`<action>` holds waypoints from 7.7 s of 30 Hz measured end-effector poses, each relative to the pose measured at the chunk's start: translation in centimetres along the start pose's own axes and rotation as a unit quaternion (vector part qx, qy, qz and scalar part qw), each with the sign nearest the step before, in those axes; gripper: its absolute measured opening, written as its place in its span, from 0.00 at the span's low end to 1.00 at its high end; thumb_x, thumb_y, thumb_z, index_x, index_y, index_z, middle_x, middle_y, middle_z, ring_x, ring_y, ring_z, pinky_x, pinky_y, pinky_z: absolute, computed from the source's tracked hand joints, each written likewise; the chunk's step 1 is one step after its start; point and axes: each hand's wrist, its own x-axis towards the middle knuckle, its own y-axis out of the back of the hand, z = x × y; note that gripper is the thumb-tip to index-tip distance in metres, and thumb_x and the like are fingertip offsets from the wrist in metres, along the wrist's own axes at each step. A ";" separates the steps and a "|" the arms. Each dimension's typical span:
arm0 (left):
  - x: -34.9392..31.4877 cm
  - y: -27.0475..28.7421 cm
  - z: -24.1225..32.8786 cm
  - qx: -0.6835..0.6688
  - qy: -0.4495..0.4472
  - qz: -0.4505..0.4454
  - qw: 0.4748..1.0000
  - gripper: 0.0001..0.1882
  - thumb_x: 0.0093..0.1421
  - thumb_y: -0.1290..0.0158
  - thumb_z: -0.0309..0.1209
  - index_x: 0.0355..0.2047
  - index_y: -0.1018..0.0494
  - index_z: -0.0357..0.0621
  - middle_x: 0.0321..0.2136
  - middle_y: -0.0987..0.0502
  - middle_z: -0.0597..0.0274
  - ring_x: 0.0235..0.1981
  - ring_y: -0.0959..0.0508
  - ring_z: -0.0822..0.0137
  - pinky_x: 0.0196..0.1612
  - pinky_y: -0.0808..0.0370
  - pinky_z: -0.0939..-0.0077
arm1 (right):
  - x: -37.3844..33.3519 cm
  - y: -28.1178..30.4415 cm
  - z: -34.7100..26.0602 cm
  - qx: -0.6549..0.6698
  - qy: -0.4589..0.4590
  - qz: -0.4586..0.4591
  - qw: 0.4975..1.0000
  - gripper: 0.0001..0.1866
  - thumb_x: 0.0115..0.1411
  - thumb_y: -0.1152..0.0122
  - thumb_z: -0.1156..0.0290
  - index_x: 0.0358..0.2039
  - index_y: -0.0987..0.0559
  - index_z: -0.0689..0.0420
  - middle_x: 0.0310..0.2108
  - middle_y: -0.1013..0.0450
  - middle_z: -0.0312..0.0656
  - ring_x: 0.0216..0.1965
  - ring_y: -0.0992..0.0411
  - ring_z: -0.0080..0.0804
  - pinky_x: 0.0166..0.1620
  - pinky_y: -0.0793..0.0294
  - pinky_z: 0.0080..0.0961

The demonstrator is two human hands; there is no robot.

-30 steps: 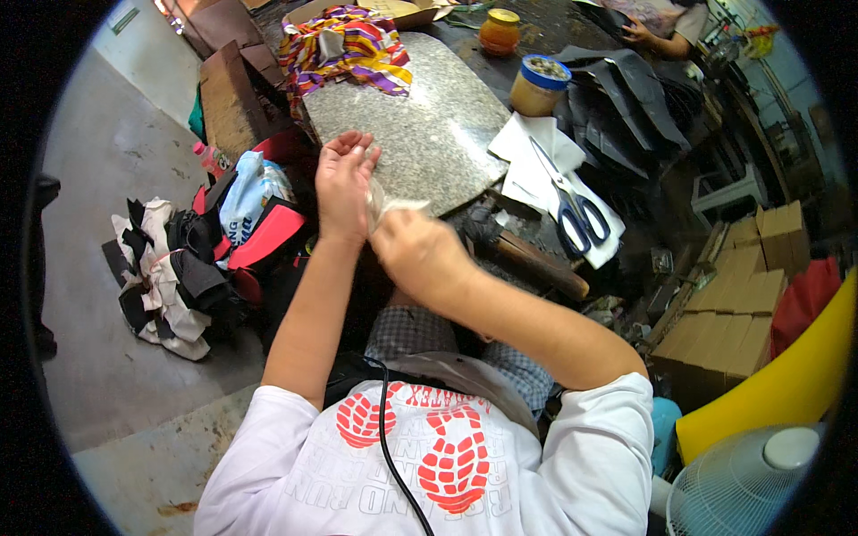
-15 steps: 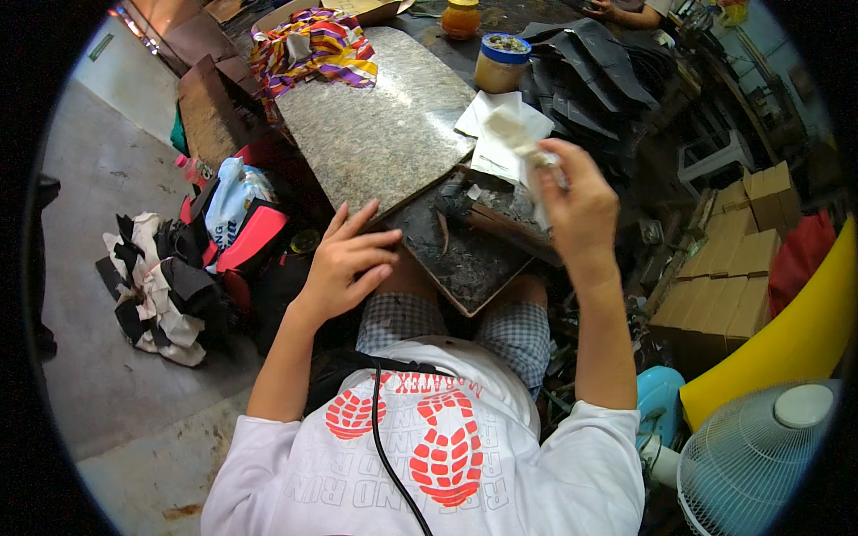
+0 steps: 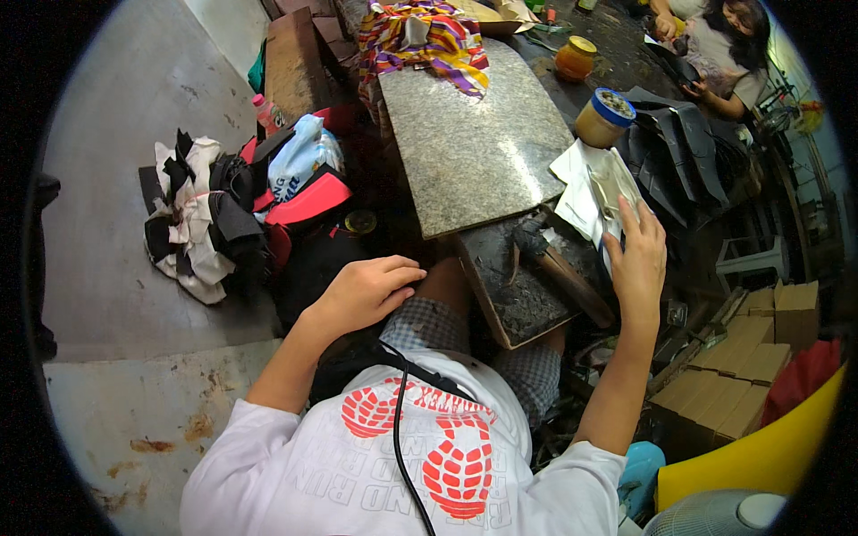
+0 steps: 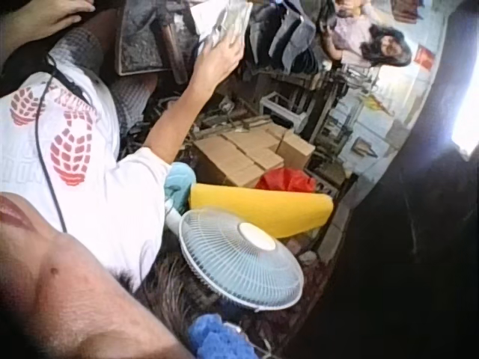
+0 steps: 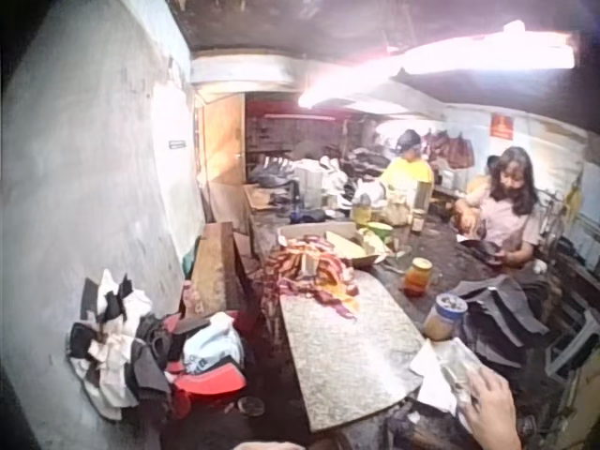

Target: The person assembles pink foam pieces with black trim by applying white adhesive tape and hammering them flat. They then cut white fabric and black material with scissors, handling each piece individually.

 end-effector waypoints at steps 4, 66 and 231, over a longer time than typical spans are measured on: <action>1.4 0.0 1.0 -0.033 -0.035 0.030 0.998 0.12 0.56 0.42 0.24 0.42 0.22 0.39 0.42 0.21 0.54 0.41 0.20 0.54 0.43 0.21 0.66 | 0.4 -0.6 1.3 0.093 -0.025 -0.071 0.993 0.32 0.56 0.34 0.66 0.62 0.30 0.46 0.61 0.34 0.48 0.57 0.32 0.48 0.58 0.32 0.36; 27.5 -7.5 5.3 0.093 -0.217 0.183 0.954 0.05 0.54 0.48 0.23 0.33 0.28 0.43 0.27 0.22 0.55 0.28 0.19 0.51 0.32 0.21 0.58 | -6.8 3.9 8.8 0.575 -0.264 0.049 0.773 0.18 0.61 0.39 0.63 0.46 0.22 0.62 0.31 0.23 0.35 0.31 0.28 0.17 0.38 0.31 0.14; 17.5 25.0 -31.5 -0.255 0.410 0.404 0.777 0.15 0.64 0.59 0.23 0.49 0.27 0.44 0.37 0.22 0.54 0.31 0.19 0.56 0.40 0.19 0.64 | 19.0 -6.4 -23.0 0.161 0.445 -0.034 0.880 0.30 0.58 0.34 0.58 0.61 0.29 0.47 0.63 0.36 0.48 0.67 0.44 0.51 0.68 0.43 0.45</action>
